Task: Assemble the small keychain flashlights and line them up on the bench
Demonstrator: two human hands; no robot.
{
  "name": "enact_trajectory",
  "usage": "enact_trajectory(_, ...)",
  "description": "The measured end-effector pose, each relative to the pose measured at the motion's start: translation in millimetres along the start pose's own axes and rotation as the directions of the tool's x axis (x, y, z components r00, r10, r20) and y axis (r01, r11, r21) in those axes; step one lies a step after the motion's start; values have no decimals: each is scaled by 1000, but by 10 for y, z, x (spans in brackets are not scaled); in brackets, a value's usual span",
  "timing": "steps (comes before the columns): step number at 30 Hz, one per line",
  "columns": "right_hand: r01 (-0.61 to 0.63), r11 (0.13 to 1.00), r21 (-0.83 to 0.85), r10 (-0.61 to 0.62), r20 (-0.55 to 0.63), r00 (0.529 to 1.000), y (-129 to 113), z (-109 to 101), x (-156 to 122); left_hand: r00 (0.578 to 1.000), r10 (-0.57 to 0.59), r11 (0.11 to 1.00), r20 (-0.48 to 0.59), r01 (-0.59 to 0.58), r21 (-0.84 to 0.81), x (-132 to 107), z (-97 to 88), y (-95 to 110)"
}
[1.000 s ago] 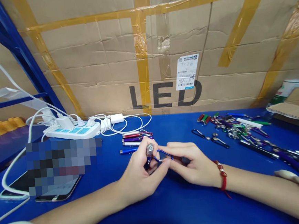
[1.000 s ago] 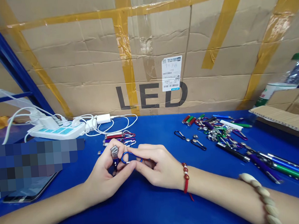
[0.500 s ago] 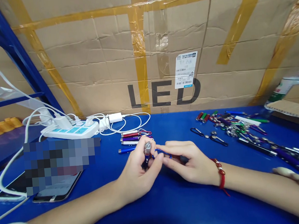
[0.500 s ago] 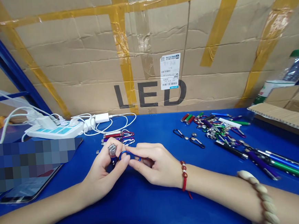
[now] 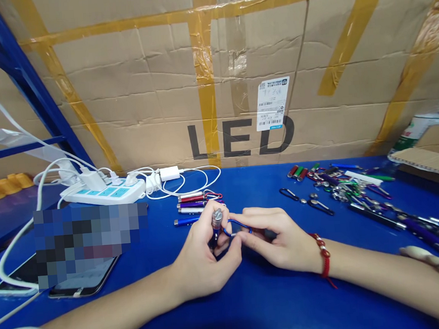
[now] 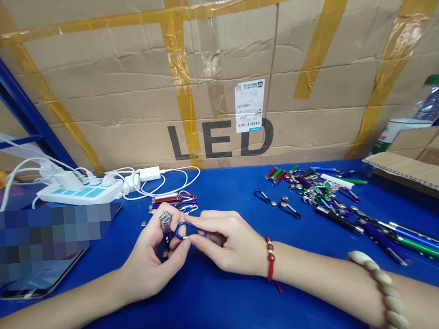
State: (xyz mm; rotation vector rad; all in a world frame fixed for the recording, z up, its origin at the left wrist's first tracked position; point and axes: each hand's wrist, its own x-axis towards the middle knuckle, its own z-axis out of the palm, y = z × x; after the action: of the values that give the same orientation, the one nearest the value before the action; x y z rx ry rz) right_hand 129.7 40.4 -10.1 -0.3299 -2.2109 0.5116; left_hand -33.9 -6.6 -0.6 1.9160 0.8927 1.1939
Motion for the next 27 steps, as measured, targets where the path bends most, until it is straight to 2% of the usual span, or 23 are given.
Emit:
enact_trajectory(15,21,1000,-21,-21,-10,1000,-1,-2,20,1000,30,999,11,-30,13,7,-13,5)
enact_trajectory(27,-2,1000,-24,2,-2,1000,-22,-1,12,1000,-11,998,10,11,-54,-5,-12,-5)
